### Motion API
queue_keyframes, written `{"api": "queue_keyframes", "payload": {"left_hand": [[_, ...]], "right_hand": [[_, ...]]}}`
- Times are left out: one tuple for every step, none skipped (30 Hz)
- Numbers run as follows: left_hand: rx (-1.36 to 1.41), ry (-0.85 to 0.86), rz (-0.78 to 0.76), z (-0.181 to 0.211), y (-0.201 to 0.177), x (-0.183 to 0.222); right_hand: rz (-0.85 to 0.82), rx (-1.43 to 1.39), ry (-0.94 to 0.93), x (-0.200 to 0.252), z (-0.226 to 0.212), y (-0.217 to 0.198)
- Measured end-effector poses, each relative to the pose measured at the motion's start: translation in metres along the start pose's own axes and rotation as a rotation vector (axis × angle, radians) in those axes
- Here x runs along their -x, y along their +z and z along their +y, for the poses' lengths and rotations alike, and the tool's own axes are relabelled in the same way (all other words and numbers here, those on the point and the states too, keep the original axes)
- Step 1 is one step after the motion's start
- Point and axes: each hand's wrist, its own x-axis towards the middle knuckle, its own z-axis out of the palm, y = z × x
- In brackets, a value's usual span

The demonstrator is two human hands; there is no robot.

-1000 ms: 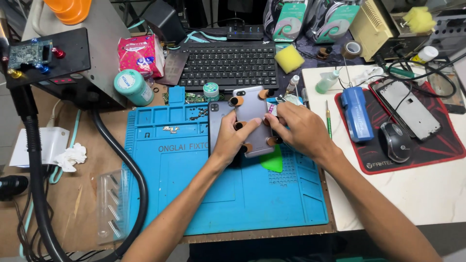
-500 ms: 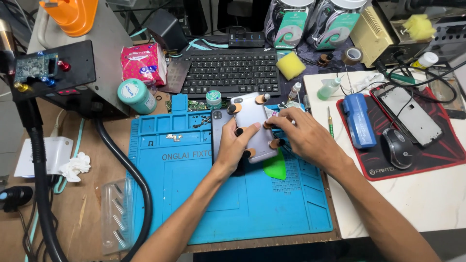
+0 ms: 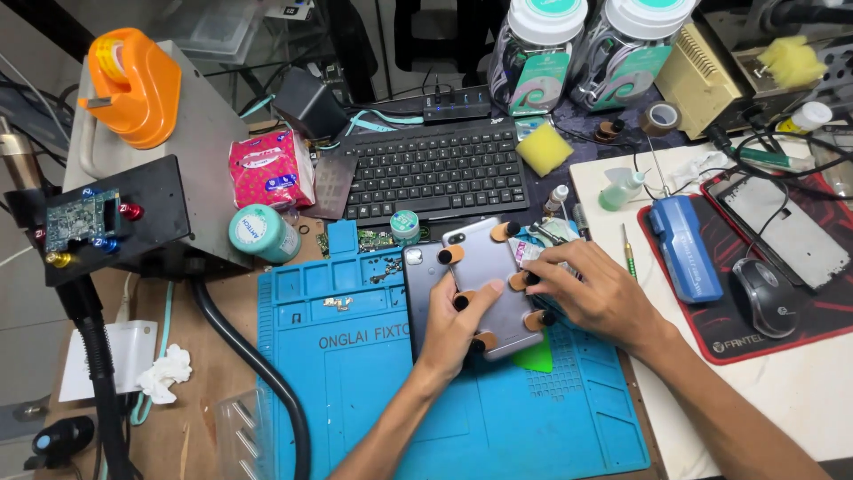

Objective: Disassembling a mobile phone by removing screws and the back cover at a repair station.

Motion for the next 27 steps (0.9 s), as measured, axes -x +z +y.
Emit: {"api": "queue_keyframes", "payload": {"left_hand": [[0.008, 0.004, 0.002, -0.002, -0.001, -0.001], [0.010, 0.009, 0.002, -0.001, -0.002, -0.003], [0.018, 0.007, -0.002, 0.000, -0.002, -0.005], [0.026, -0.010, -0.007, -0.002, -0.003, -0.003], [0.027, -0.019, -0.010, -0.001, -0.002, -0.004], [0.031, -0.003, -0.011, -0.001, -0.001, -0.002], [0.036, 0.012, -0.013, -0.002, 0.000, -0.001], [0.038, 0.002, -0.015, -0.006, 0.000, 0.000], [0.021, 0.008, -0.018, -0.010, -0.001, 0.002], [0.003, 0.031, -0.020, -0.011, -0.001, -0.001], [0.007, 0.039, -0.021, -0.006, 0.000, -0.001], [0.014, 0.033, -0.018, -0.002, 0.001, 0.001], [0.022, 0.026, -0.015, 0.001, 0.002, 0.004], [0.028, 0.021, -0.010, -0.001, 0.002, 0.005], [0.031, 0.024, -0.013, -0.004, 0.002, 0.007], [0.032, 0.038, -0.012, -0.004, 0.000, 0.006], [0.036, 0.044, -0.002, -0.004, 0.000, 0.007], [0.043, 0.045, -0.004, -0.003, 0.001, 0.007], [0.051, 0.046, -0.006, -0.003, 0.001, 0.007], [0.052, 0.039, 0.005, -0.004, 0.001, 0.004], [0.011, 0.085, -0.010, -0.006, 0.000, 0.002], [-0.033, 0.127, -0.022, -0.007, -0.002, 0.000], [-0.035, 0.115, -0.007, -0.011, -0.006, 0.002], [-0.083, 0.132, -0.006, -0.012, -0.008, -0.002], [-0.131, 0.149, -0.004, -0.013, -0.010, -0.006], [-0.129, 0.150, -0.002, -0.013, -0.015, -0.009], [-0.136, 0.156, 0.035, -0.013, -0.020, -0.012]], "right_hand": [[0.004, -0.026, -0.005, -0.003, -0.003, -0.002], [0.006, -0.024, -0.010, -0.008, -0.004, -0.004], [0.007, -0.036, -0.012, -0.013, -0.006, -0.006], [0.002, -0.051, -0.001, -0.012, -0.011, -0.008], [-0.003, -0.051, 0.007, -0.012, -0.009, -0.005], [0.005, -0.087, 0.007, -0.010, -0.009, -0.002], [0.013, -0.123, 0.009, -0.008, -0.008, 0.001], [0.006, -0.123, 0.016, -0.003, -0.007, 0.003], [0.005, -0.172, 0.052, 0.002, -0.006, 0.005], [0.011, -0.216, 0.071, 0.002, -0.001, 0.008], [0.012, -0.213, 0.064, 0.001, 0.001, 0.010], [0.018, -0.249, 0.076, 0.004, 0.001, 0.012], [0.024, -0.284, 0.088, 0.007, 0.001, 0.014], [0.015, -0.287, 0.089, 0.008, -0.002, 0.012], [0.022, -0.301, 0.085, 0.009, -0.005, 0.010], [0.034, -0.316, 0.070, 0.006, -0.005, 0.011], [0.030, -0.321, 0.060, 0.001, -0.010, 0.009], [0.032, -0.360, 0.076, -0.003, -0.013, 0.006], [0.034, -0.400, 0.093, -0.006, -0.016, 0.003], [0.027, -0.410, 0.096, -0.004, -0.015, 0.004], [0.034, -0.421, 0.099, -0.002, -0.015, 0.006], [0.040, -0.438, 0.104, 0.001, -0.016, 0.009], [0.032, -0.454, 0.110, 0.003, -0.019, 0.011], [0.051, -0.409, 0.113, 0.003, -0.017, 0.010], [0.070, -0.364, 0.117, 0.002, -0.016, 0.009], [0.068, -0.364, 0.114, 0.004, -0.012, 0.008], [0.087, -0.348, 0.165, 0.005, -0.008, 0.008]]}}
